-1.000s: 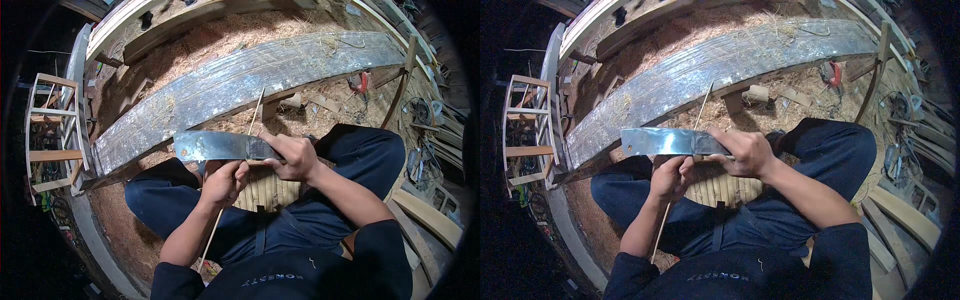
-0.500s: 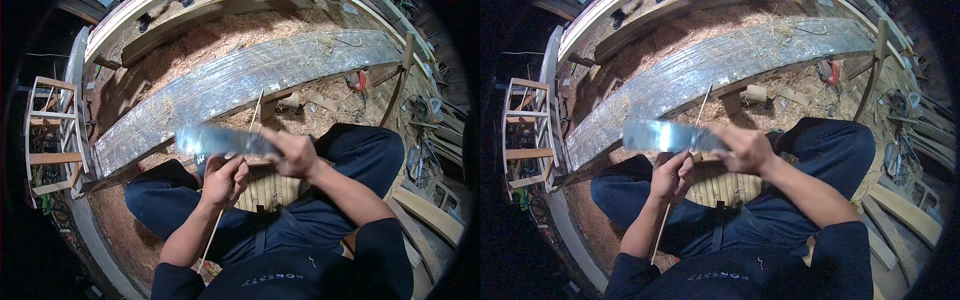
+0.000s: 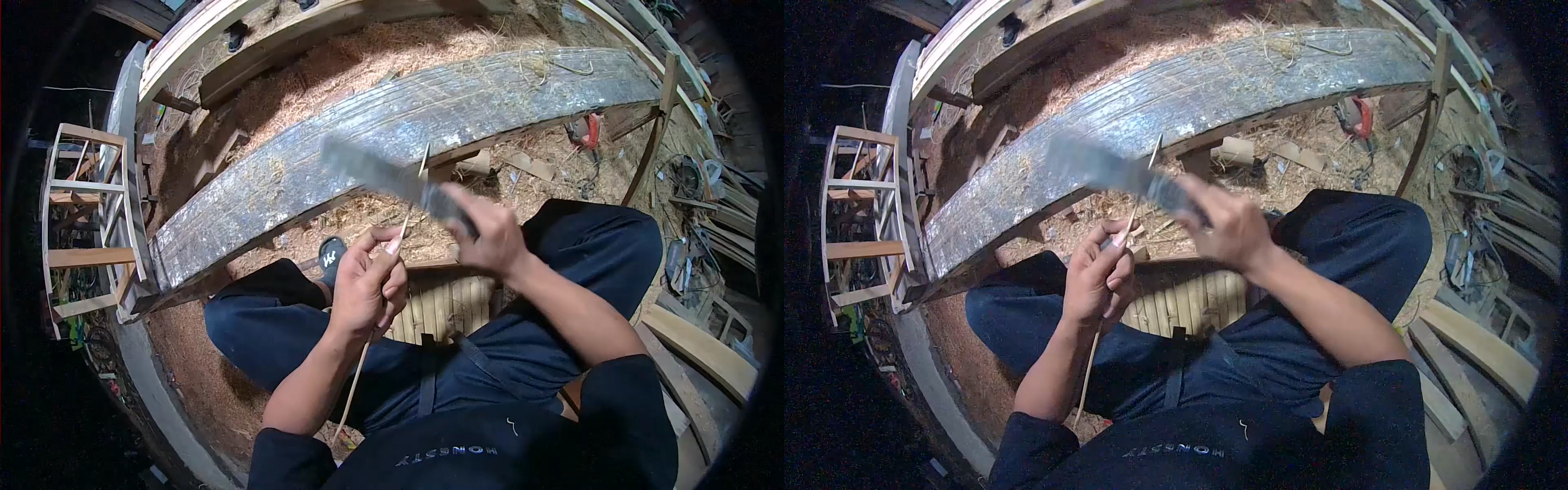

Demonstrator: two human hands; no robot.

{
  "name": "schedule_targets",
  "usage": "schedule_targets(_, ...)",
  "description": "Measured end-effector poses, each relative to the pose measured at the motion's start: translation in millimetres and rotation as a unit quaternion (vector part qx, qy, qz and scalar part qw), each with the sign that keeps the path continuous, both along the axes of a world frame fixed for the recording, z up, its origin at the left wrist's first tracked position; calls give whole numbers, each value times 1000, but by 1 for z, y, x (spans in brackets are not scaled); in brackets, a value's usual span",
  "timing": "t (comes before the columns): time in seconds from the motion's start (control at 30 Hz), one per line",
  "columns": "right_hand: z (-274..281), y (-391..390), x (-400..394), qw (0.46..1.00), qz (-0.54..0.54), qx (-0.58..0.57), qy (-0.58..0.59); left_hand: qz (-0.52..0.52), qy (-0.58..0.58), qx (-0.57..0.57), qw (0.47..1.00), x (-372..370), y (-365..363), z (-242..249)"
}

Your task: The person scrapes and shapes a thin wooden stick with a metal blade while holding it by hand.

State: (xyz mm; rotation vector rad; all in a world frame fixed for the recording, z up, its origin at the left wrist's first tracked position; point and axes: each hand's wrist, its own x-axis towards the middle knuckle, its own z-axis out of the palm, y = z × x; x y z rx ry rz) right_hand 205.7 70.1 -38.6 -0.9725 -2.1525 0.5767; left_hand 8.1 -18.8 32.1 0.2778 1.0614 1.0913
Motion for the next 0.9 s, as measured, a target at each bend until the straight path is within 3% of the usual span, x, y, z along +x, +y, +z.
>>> schedule_targets(0.07,16,-14,3,993,94,-26,-58,18,19,-19,999,1,-1,0)
schedule_targets(0.1,13,-11,2,993,95,-28,-58,24,36,-24,999,1,-2,-1)
schedule_targets(0.17,1,1,-3,998,-12,-54,-12,7,3,12,1000,-1,-1,-1)
schedule_targets(0.2,-2,5,-4,1000,-26,2,4,4,23,20,1000,-1,0,-3)
schedule_targets(0.37,10,-10,1,995,78,30,-47,-14,91,-17,996,-2,-2,-6)
schedule_targets(0.43,0,3,-1,998,-50,-28,-28,-19,60,42,997,-4,-1,-10)
schedule_targets(0.5,-3,7,1,997,-66,19,-25,-16,27,28,999,-3,0,-7)
schedule_targets(0.57,14,-10,3,996,74,-6,-45,14,48,-18,999,2,1,1)
schedule_targets(0.63,18,-9,1,995,73,-23,-67,18,52,-17,998,-1,-1,-3)
schedule_targets(0.7,6,4,-1,996,-69,-47,-40,-21,4,19,1000,-6,-2,-10)
schedule_targets(0.77,12,1,2,995,-73,-45,-47,-28,14,31,999,-4,-2,-7)
schedule_targets(0.83,21,-13,2,996,51,-17,-74,-3,40,2,999,-2,-4,-3)
schedule_targets(0.9,26,-10,1,994,54,-36,-87,-12,36,-5,999,-6,-3,-4)
